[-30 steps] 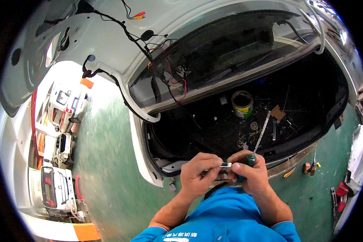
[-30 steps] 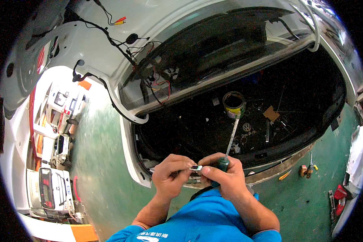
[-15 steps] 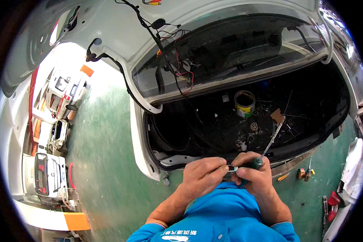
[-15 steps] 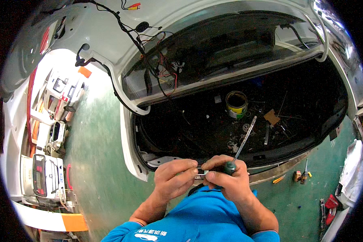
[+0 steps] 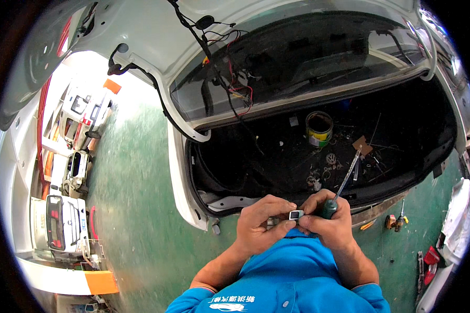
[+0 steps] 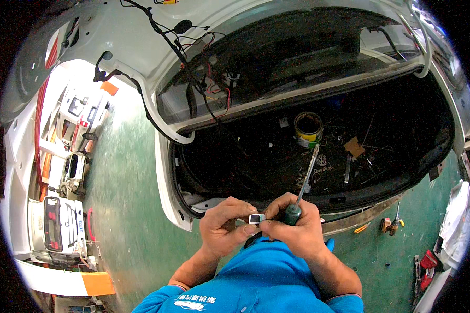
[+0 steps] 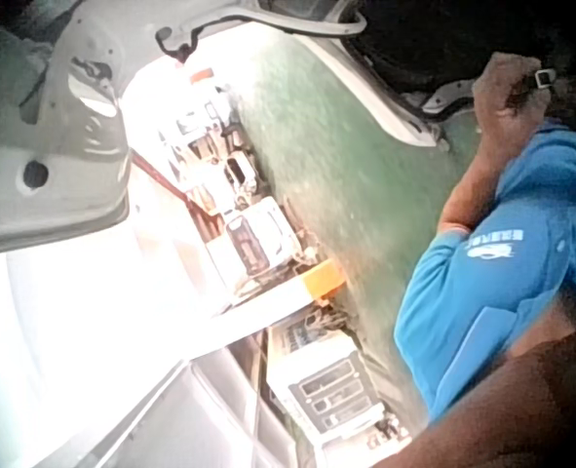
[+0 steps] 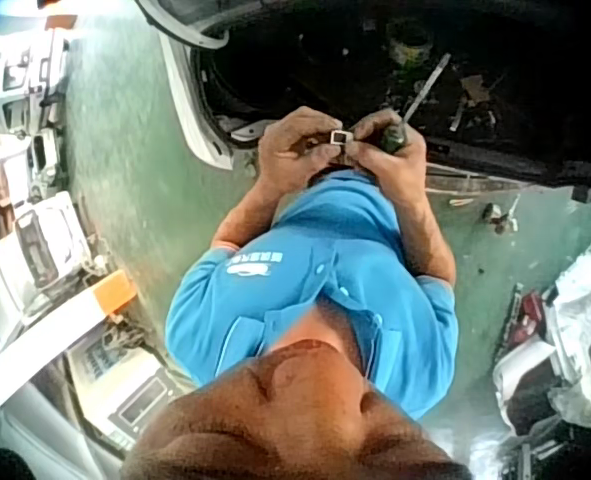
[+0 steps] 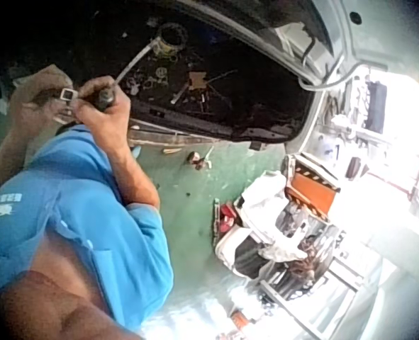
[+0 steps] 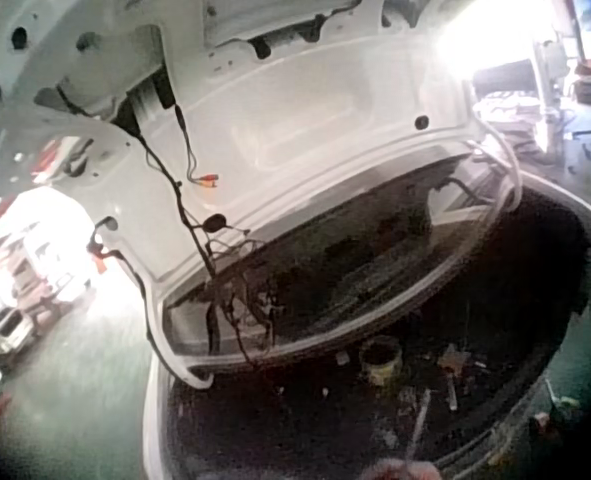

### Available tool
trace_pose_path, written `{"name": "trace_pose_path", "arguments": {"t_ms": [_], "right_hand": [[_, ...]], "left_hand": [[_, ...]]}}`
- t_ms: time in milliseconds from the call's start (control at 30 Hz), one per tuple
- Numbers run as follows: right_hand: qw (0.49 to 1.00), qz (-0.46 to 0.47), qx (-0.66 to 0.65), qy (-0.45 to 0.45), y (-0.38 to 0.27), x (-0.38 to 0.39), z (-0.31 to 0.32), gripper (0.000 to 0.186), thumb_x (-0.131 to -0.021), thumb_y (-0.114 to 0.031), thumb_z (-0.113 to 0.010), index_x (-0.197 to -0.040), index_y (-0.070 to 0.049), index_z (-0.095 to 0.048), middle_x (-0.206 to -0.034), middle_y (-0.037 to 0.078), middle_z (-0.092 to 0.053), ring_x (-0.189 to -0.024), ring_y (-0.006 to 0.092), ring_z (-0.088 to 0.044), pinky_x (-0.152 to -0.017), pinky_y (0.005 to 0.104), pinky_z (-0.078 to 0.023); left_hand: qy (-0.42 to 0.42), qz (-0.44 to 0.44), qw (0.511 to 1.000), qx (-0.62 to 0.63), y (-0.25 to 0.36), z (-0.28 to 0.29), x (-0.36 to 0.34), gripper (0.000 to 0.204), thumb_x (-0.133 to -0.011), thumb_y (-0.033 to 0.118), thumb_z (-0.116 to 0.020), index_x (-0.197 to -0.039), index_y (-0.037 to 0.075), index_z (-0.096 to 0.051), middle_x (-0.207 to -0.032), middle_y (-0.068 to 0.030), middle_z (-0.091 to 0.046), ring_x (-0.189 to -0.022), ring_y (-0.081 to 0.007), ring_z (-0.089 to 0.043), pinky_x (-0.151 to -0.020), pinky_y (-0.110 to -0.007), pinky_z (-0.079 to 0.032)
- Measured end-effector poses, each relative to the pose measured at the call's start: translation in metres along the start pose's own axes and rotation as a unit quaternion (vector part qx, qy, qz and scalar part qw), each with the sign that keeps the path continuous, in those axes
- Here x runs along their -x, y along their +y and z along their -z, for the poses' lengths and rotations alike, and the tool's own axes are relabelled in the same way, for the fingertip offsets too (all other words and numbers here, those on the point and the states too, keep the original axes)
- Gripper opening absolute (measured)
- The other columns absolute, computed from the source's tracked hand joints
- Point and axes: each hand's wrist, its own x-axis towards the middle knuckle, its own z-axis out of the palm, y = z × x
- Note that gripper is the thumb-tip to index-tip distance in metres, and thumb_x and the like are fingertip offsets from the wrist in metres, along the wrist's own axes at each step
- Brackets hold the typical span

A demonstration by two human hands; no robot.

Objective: The person works on the underside of an open car trunk lid, using a screwdriver to remove and reinstall fasteners and clips. They handle wiring and small parts, occasionally reaching into the trunk to retrieve tools or components.

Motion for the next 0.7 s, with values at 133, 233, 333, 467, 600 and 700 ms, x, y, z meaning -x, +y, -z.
{"name": "trace_pose_path", "arguments": {"t_ms": [133,233,333,467,600,700], "right_hand": [[1.000,-0.012,-0.004,-0.018,0.002,-0.003,0.001,0.016,-0.078,0.004,-0.072,-0.088,0.000,-0.060,-0.075,0.006,-0.064,-0.062,0.0106,-0.061,-0.054,0.0247,-0.050],[0.999,-0.010,-0.012,-0.035,0.005,-0.005,0.002,0.015,-0.080,0.002,-0.072,-0.089,0.000,-0.061,-0.076,0.007,-0.064,-0.062,0.0117,-0.062,-0.054,0.0250,-0.051],[0.999,-0.018,-0.019,-0.033,0.006,-0.006,0.002,0.014,-0.081,0.001,-0.071,-0.091,0.001,-0.061,-0.077,0.009,-0.065,-0.062,0.0127,-0.063,-0.054,0.0254,-0.052],[0.998,-0.025,-0.042,-0.036,0.009,-0.009,0.006,0.014,-0.082,-0.001,-0.071,-0.093,0.002,-0.063,-0.077,0.009,-0.065,-0.062,0.0137,-0.063,-0.053,0.0258,-0.052],[0.996,-0.041,-0.057,-0.052,0.014,-0.011,0.011,0.015,-0.082,-0.005,-0.072,-0.092,0.003,-0.065,-0.075,0.009,-0.065,-0.062,0.0143,-0.063,-0.052,0.0261,-0.051],[0.994,-0.075,-0.074,-0.037,0.015,-0.010,0.011,0.015,-0.081,-0.006,-0.073,-0.091,0.002,-0.065,-0.074,0.010,-0.065,-0.061,0.0145,-0.063,-0.052,0.0260,-0.051]], "left_hand": [[0.017,0.012,0.999,0.040,-0.005,0.001,0.003,0.028,-0.080,0.005,-0.076,-0.106,0.000,-0.067,-0.100,-0.0153,-0.069,-0.081,-0.0174,-0.068,-0.067,-0.027,-0.054],[0.019,0.029,0.998,0.056,-0.006,0.004,0.006,0.027,-0.081,0.005,-0.076,-0.106,-0.001,-0.067,-0.100,-0.0155,-0.068,-0.081,-0.0170,-0.067,-0.067,-0.027,-0.053],[0.017,0.024,0.998,0.047,-0.007,0.006,0.005,0.027,-0.081,0.005,-0.077,-0.105,-0.001,-0.067,-0.100,-0.0157,-0.068,-0.081,-0.0167,-0.067,-0.067,-0.026,-0.052],[0.009,0.030,0.998,0.059,-0.009,0.006,0.008,0.027,-0.081,0.006,-0.076,-0.106,-0.001,-0.067,-0.100,-0.0157,-0.068,-0.082,-0.0177,-0.068,-0.068,-0.027,-0.053],[0.001,0.026,0.999,0.048,-0.009,0.006,0.009,0.028,-0.082,0.006,-0.076,-0.107,-0.001,-0.066,-0.100,-0.0159,-0.068,-0.083,-0.0186,-0.068,-0.068,-0.027,-0.054],[0.014,0.066,0.995,0.070,-0.004,0.003,0.011,0.030,-0.080,0.008,-0.079,-0.104,-0.004,-0.066,-0.098,-0.0158,-0.067,-0.086,-0.0195,-0.065,-0.072,-0.029,-0.053]]}}
